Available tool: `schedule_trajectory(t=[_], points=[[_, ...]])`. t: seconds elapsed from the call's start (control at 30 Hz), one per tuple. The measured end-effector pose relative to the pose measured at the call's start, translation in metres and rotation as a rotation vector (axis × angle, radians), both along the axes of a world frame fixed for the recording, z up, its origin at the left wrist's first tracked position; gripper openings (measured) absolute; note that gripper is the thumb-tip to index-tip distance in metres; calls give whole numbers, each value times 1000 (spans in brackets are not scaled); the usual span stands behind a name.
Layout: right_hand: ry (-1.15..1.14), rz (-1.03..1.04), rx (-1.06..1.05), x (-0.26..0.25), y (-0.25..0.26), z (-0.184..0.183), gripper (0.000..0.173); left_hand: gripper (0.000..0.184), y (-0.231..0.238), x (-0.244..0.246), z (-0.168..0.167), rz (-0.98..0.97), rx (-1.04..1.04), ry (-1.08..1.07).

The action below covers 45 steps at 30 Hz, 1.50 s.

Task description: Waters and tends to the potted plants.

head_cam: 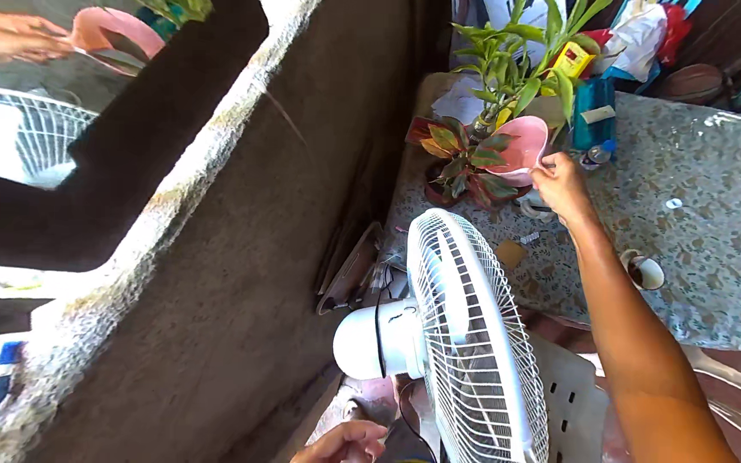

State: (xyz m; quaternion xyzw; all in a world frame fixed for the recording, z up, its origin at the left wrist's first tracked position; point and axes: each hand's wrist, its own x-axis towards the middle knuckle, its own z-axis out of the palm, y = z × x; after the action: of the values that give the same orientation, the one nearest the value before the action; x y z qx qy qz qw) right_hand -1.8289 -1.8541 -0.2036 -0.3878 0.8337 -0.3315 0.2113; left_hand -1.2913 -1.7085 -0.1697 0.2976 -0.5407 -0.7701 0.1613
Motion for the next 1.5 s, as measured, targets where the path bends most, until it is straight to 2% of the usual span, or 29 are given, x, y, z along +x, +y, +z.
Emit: schedule_trajectory(t=[0.23, 0.47, 0.83, 1.03, 1.2, 1.4, 1.5], points=[[188, 97, 134, 34, -38, -13, 43, 39, 2, 14, -2, 43, 4, -9], [235, 120, 241, 49, -64, -27, 50, 39, 4, 28, -6, 96, 19, -11], [317, 135, 324, 59, -78, -26, 45, 38, 2, 32, -9, 118, 34, -3], [293, 84, 236, 54, -73, -26, 51, 38, -1, 27, -10, 93, 28, 2], [304, 58, 232, 45, -62, -22, 47, 38, -3, 22, -9, 79, 31, -1], [169, 46, 124, 33, -42, -9, 43, 38, -4, 14, -5, 57, 29, -4], [31, 1, 61, 18, -33, -14, 45, 38, -5, 12, -4, 41, 16, -14]])
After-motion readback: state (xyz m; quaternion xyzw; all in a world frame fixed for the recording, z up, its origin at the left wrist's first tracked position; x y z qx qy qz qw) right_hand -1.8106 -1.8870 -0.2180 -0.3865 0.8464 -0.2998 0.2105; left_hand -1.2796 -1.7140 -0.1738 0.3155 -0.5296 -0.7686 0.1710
